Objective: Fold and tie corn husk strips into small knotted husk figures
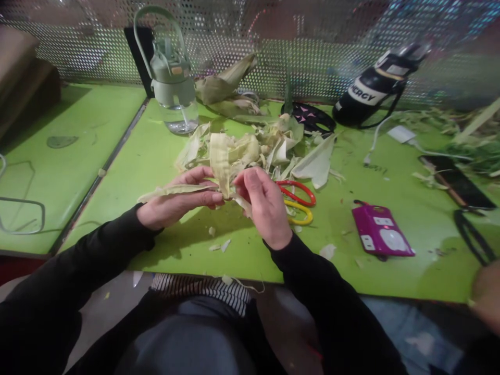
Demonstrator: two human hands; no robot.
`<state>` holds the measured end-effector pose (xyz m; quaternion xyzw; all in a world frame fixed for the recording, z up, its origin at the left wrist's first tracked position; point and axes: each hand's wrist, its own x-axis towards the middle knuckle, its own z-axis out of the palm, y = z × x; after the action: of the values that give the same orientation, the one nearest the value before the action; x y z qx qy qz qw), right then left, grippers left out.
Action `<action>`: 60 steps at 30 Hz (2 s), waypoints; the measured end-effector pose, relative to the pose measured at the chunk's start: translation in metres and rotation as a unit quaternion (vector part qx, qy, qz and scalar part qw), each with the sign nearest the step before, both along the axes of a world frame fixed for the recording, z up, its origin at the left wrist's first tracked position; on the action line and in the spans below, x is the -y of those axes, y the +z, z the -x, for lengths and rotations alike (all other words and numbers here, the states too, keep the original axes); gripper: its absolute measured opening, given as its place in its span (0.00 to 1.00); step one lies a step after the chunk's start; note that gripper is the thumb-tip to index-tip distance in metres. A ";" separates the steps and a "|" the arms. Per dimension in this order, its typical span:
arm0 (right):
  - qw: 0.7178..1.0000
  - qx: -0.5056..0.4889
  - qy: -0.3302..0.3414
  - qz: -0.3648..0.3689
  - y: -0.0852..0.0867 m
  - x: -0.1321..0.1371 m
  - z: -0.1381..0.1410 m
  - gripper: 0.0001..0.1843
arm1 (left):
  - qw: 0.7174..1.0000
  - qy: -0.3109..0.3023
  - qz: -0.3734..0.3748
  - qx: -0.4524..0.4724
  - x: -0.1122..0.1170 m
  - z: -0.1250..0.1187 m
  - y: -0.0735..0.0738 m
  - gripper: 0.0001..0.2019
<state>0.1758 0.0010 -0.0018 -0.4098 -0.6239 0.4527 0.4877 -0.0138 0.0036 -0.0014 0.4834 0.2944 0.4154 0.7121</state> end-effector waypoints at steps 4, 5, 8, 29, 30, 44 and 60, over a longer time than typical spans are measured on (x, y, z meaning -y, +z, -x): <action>0.998 0.031 0.032 -0.036 0.003 0.000 -0.002 0.16 | 0.999 0.025 0.040 0.004 0.001 0.002 0.006 0.14; 0.997 0.051 0.030 -0.057 0.004 0.001 -0.002 0.14 | 0.998 0.027 0.052 0.001 0.002 0.003 0.007 0.13; 0.981 0.123 0.016 -0.152 0.007 0.001 -0.003 0.03 | 0.996 0.026 0.082 -0.002 0.002 0.004 0.011 0.10; 0.966 0.228 0.006 -0.124 0.013 -0.005 -0.011 0.18 | 0.998 -0.013 -0.039 -0.040 0.001 0.006 0.009 0.16; 0.970 0.219 0.016 -0.108 0.013 -0.005 -0.010 0.18 | 0.998 -0.012 -0.045 -0.039 0.000 0.007 0.008 0.18; 0.991 0.124 0.014 -0.053 0.010 -0.005 -0.007 0.13 | 0.999 0.030 -0.003 -0.043 0.004 0.006 0.011 0.21; 0.964 0.228 0.073 -0.115 0.017 -0.003 -0.006 0.16 | 0.997 0.050 0.020 -0.060 -0.003 0.007 0.010 0.09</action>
<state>0.1813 0.0037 0.0149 -0.3970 -0.7945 0.3068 0.3420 -0.0209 0.0068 0.0082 0.4778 0.3687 0.4143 0.6813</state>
